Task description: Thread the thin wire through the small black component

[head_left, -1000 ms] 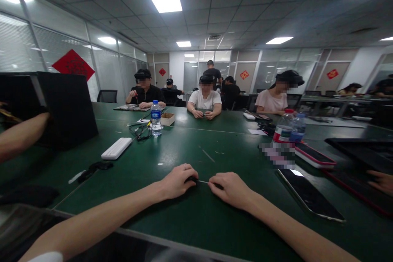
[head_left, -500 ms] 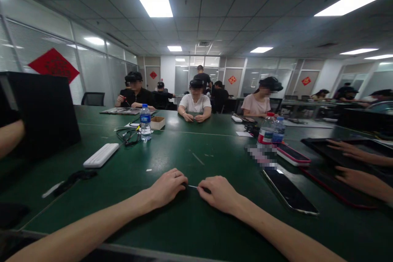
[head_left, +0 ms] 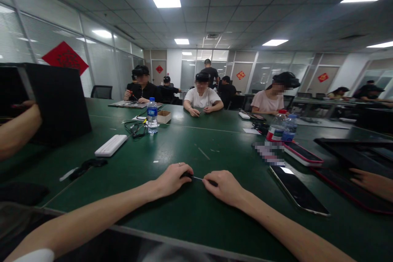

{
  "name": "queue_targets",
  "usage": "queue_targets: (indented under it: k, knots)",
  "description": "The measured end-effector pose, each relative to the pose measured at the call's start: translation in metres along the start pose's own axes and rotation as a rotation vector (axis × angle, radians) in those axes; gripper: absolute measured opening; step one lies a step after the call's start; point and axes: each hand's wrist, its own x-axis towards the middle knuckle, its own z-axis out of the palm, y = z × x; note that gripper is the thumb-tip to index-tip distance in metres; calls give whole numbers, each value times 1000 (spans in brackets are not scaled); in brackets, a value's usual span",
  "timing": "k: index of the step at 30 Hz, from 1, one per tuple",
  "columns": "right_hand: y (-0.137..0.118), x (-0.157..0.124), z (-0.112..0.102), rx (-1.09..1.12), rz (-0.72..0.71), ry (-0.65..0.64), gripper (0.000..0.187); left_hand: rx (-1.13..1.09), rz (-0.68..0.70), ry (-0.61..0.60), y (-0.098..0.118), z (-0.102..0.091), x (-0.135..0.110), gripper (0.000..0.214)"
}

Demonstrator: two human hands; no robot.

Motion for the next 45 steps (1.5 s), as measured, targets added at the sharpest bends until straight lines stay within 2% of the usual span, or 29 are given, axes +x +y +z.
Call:
queue_targets:
  k: [16,35,45]
  knots:
    - [8,1,9,-32,-53,58,32,-21,-26,-20,4,-1,1,13]
    - [0,0,-4,-39,-61,23,31,-72,-6,4,3,1,-1,12]
    - [5,-2,-4,-195,-16,23,27,-76,-35,-4,-1,3,-1,16]
